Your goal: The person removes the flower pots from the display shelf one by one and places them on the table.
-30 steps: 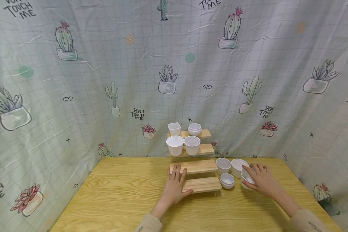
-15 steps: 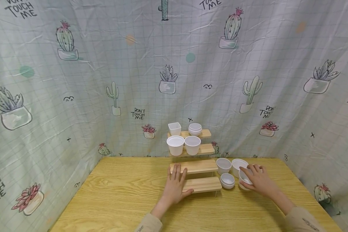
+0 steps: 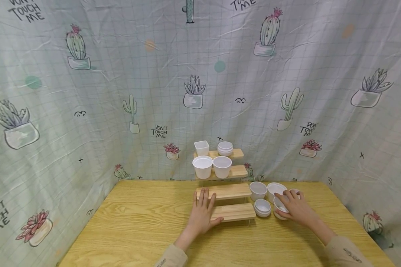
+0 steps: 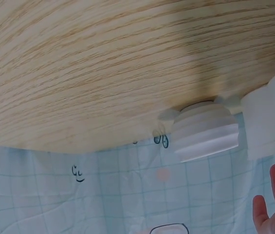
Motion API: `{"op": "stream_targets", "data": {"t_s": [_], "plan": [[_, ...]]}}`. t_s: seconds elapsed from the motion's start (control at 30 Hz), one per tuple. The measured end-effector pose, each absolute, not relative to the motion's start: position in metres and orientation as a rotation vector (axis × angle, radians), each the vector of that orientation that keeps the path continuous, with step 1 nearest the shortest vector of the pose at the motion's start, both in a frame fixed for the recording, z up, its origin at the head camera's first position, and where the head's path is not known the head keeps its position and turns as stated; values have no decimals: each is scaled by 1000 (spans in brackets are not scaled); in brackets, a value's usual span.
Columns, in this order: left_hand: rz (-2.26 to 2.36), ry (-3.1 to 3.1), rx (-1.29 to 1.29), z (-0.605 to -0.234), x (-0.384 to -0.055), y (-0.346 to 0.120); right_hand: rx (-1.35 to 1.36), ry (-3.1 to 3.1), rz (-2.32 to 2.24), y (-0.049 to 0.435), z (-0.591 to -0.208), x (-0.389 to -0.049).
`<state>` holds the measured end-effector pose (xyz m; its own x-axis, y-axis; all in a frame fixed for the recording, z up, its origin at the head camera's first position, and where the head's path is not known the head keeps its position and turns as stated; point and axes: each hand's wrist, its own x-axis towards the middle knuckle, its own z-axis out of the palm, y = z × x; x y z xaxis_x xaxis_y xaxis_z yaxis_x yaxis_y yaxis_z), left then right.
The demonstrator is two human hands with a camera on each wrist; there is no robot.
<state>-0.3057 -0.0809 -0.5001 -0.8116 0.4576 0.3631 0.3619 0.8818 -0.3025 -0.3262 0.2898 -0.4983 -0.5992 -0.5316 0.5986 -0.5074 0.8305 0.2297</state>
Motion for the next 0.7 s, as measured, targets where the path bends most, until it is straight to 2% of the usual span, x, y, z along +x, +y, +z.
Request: {"op": "stream_targets", "data": {"t_s": [0.7], "plan": [[298, -2588, -603, -504, -307, -82, 812, -2197, -61, 290, -509, -331]]}}
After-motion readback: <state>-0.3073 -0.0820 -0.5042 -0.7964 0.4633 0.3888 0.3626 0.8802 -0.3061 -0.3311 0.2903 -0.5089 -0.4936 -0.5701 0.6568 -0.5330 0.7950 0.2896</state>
